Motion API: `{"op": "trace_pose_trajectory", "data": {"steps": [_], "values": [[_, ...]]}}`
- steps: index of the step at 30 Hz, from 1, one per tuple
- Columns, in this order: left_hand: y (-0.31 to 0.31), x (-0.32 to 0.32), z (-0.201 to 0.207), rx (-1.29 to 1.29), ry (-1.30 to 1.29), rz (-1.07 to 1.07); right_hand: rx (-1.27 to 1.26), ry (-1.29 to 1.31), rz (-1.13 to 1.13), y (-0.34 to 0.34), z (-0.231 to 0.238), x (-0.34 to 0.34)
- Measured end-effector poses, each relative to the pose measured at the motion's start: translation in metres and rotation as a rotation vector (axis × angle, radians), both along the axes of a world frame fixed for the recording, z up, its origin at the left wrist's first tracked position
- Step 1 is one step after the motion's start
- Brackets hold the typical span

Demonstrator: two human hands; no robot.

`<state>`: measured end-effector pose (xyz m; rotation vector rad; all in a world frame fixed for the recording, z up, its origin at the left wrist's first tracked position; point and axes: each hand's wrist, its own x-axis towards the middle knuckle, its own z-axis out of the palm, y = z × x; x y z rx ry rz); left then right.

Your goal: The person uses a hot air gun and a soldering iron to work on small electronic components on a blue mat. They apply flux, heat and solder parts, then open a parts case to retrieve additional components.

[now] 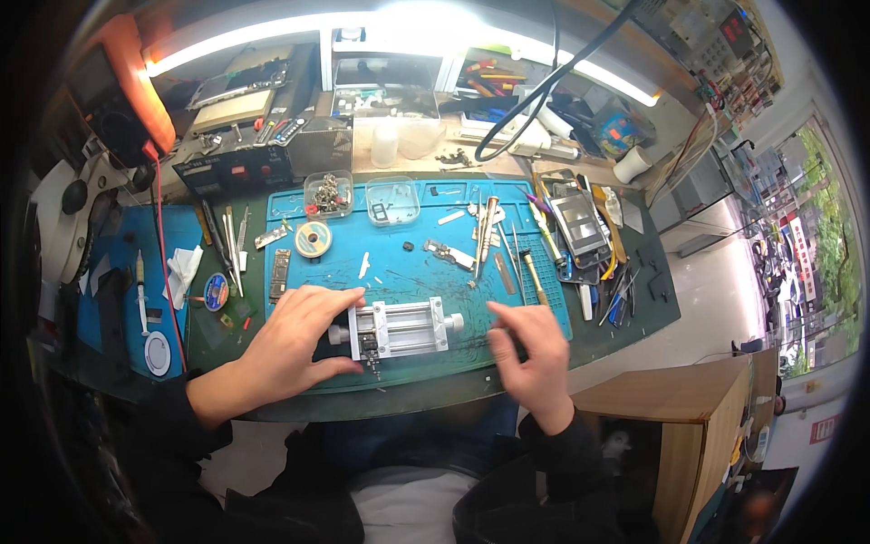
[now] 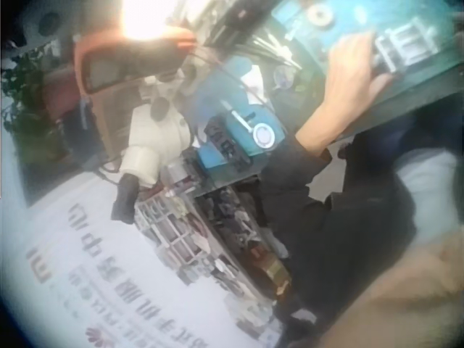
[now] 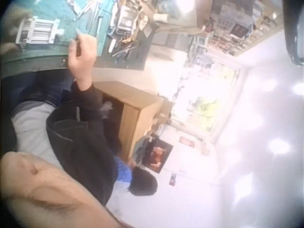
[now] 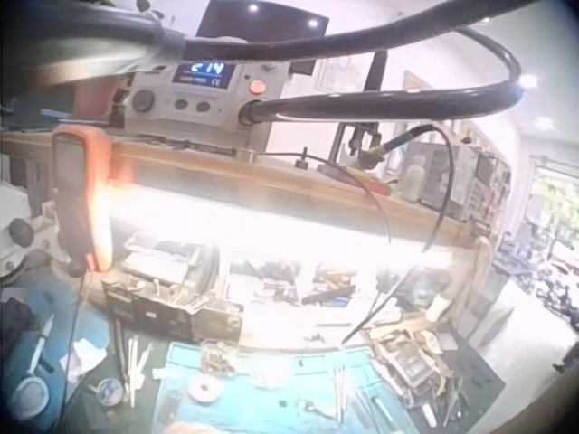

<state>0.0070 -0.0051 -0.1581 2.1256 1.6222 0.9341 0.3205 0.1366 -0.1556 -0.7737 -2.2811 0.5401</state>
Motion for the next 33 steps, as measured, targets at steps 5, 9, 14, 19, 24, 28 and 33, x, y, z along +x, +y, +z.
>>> {"op": "trace_pose_trajectory", "data": {"steps": [5,9,14,19,24,28,33], "values": [[0.001,-0.004,-0.001,-0.019,-0.021,-0.028,0.031,-0.105,0.131,0.003,0.002,-0.029],[0.0,-0.006,-0.002,-0.018,-0.025,-0.031,0.027,-0.118,0.122,0.005,-0.002,-0.03],[0.0,-0.005,-0.003,-0.02,-0.041,-0.026,0.041,-0.113,0.132,0.006,-0.005,-0.029],[0.002,-0.004,-0.001,-0.019,-0.035,-0.032,-0.074,-0.124,0.076,0.0,0.003,-0.029],[0.0,-0.004,-0.002,-0.017,-0.044,-0.022,-0.067,-0.095,0.104,0.003,0.0,-0.03],[0.0,-0.004,-0.004,-0.006,-0.039,-0.021,-0.062,-0.11,0.095,0.003,0.0,-0.029],[0.0,-0.003,-0.002,0.002,-0.026,-0.017,-0.056,-0.1,0.088,0.001,0.0,-0.03]]}}
